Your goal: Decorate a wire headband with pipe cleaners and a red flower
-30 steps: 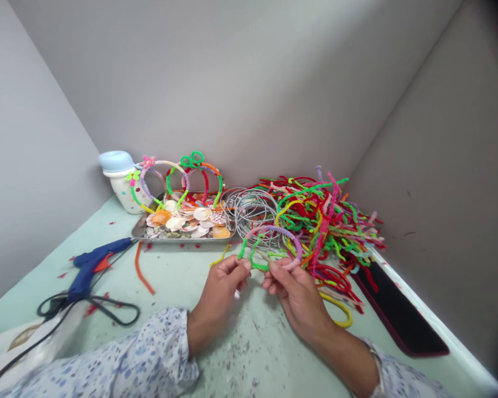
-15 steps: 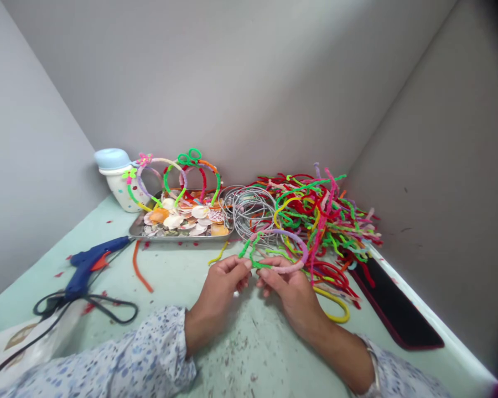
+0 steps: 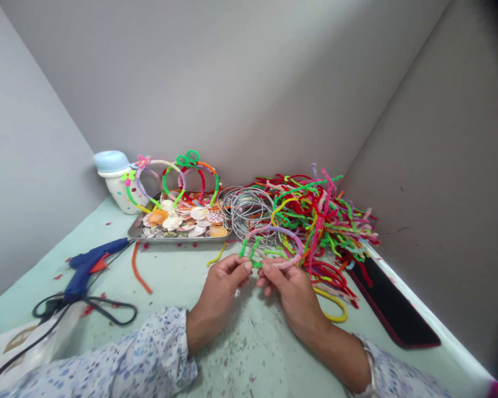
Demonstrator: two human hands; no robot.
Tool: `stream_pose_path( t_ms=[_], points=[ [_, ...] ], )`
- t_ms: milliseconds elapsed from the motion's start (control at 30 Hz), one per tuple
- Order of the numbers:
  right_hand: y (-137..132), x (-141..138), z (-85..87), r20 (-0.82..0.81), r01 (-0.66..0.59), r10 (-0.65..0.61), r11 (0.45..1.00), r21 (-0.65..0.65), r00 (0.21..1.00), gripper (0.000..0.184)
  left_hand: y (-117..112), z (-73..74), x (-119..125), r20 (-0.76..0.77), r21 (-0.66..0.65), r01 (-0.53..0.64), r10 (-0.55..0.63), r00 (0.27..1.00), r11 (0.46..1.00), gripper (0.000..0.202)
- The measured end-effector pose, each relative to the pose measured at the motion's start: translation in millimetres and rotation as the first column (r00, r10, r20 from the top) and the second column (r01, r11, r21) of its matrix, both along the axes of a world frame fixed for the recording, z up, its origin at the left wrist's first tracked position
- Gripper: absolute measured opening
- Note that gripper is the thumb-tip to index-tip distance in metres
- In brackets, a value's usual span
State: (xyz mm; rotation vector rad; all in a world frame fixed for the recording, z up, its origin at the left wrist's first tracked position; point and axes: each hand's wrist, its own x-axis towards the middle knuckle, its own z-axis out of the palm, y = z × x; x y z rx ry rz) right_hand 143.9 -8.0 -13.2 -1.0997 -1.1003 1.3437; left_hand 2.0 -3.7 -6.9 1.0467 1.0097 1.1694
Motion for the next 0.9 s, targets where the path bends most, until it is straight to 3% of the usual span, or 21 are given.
stream_pose_path(
  t_ms=[333, 533, 900],
  points=[
    [-1.3, 0.4, 2.1, 0.055, 0.053, -0.055, 0.998, 0.039, 0.997, 0.029, 0.7, -0.2, 0.9, -0.014, -0.006, -0.027, 0.027, 1.000, 1.000, 0.015],
    [-1.4, 0.2, 1.0, -0.003, 0.011, -0.011, 0.999, 0.052, 1.000, 0.027, 0.6, -3.5, 0.5, -0.010, 0.034, -0.023, 0.023, 1.000, 0.999, 0.014],
    [0.7, 0.0, -0.6, -0.022, 0.076, -0.075, 0.997, 0.034, 0.997, 0.029, -4.4, 6.0, 2.8, -0.087, 0.107, -0.089, 0.099, 0.991, 0.990, 0.017]
  ],
)
